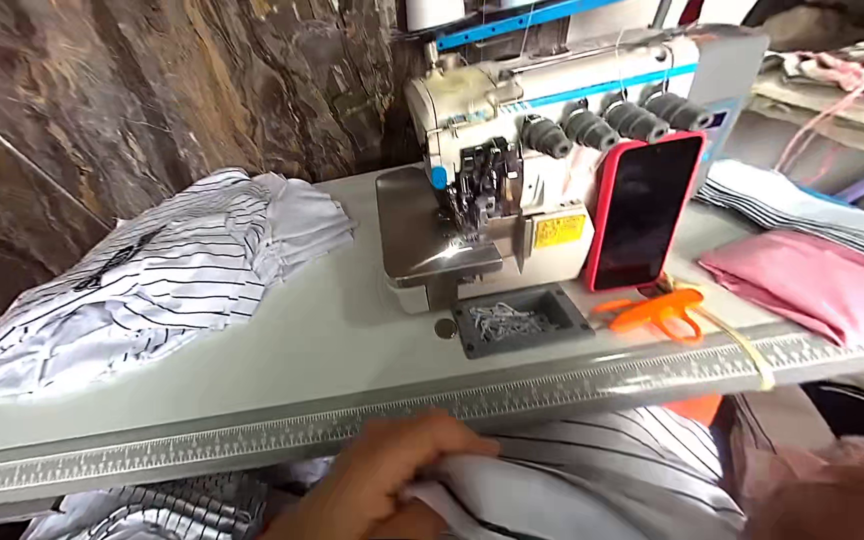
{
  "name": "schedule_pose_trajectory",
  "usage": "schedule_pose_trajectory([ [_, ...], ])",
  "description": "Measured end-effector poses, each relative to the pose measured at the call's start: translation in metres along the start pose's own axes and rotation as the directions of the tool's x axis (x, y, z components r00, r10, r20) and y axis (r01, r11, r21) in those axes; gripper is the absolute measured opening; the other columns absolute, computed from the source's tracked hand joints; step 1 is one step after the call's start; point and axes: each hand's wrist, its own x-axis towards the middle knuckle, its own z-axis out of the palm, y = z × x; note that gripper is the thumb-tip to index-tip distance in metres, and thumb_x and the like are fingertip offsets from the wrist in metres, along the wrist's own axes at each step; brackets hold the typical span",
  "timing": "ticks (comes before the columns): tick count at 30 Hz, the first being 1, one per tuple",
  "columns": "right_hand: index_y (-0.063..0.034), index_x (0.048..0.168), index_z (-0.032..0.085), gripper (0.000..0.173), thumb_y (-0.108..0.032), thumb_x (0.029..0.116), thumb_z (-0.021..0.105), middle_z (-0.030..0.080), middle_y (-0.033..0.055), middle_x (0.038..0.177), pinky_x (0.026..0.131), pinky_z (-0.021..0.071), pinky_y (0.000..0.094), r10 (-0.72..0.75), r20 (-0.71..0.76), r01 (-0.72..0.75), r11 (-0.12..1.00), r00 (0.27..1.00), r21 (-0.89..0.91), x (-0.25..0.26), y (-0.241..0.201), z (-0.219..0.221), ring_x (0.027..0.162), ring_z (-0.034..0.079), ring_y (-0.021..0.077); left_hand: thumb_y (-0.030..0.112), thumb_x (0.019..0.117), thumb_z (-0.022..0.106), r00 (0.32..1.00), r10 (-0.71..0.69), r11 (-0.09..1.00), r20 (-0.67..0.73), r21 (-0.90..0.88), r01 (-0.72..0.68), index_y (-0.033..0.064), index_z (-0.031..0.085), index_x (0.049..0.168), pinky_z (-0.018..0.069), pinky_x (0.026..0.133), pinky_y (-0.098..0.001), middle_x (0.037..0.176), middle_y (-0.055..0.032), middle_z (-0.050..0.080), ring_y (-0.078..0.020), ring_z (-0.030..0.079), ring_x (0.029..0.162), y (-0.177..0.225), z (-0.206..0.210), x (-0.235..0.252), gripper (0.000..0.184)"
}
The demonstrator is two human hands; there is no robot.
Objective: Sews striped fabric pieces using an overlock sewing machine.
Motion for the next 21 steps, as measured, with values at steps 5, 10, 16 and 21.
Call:
schedule_pose_trajectory([
  [5, 0.0102, 0.099, 0.069, 0.022, -0.01, 0.0901, 0.074, 0.068, 0.0196, 0.077, 0.059, 0.0484, 0.0361, 0.198, 0.099, -0.164, 0.947, 0.975, -0.278, 0.008, 0.042, -0.011, 0.066, 0.062, 0.0195, 0.024, 0.1057, 0.05, 0.859, 0.267, 0.837, -0.436, 0.547, 0.018, 0.0295, 0.058, 0.116, 0.0519, 0.085, -0.0125, 0.107, 0.0209, 0.066, 0.0076, 0.063, 0.097, 0.034, -0.079, 0.024, 0.014],
  [10, -0.0264, 0.104, 0.073, 0.012, -0.023, 0.0922, 0.075, 0.074, -0.0155, 0.097, 0.08, 0.0591, 0.019, 0.114, -0.485, -0.046, 0.988, 0.867, 0.15, 0.04, 0.083, 0.008, 0.089, 0.069, -0.0036, 0.013, 0.1055, 0.047, 0.773, 0.478, 0.411, -0.416, 0.884, 0.222, -0.0047, 0.047, 0.122, 0.0529, 0.088, -0.0317, 0.107, -0.0095, 0.061, -0.0121, 0.062, 0.096, -0.016, -0.15, 0.072, 0.025],
  [16, -0.0056, 0.101, 0.073, 0.016, -0.007, 0.0973, 0.057, 0.071, -0.0072, 0.074, 0.059, 0.0558, 0.0179, 0.301, -0.667, -0.082, 0.937, 0.682, 0.34, 0.086, 0.139, 0.067, 0.065, 0.066, -0.0003, 0.028, 0.1063, 0.049, 0.963, 0.248, 0.452, -0.1, 0.892, -0.024, 0.0052, 0.07, 0.122, 0.048, 0.109, -0.042, 0.131, -0.011, 0.068, -0.0233, 0.061, 0.128, -0.062, -0.061, 0.069, 0.035],
  [21, -0.0145, 0.077, 0.067, 0.035, -0.012, 0.1052, 0.045, 0.066, -0.0082, 0.069, 0.059, 0.0536, 0.0169, 0.339, -0.685, -0.079, 0.921, 0.645, 0.381, 0.087, 0.138, 0.072, 0.064, 0.063, -0.001, 0.051, 0.1087, 0.036, 0.965, 0.261, 0.527, 0.031, 0.833, -0.169, 0.0159, 0.058, 0.139, 0.0361, 0.121, -0.0419, 0.152, -0.0012, 0.054, -0.0137, 0.046, 0.144, -0.079, -0.042, 0.061, 0.052],
])
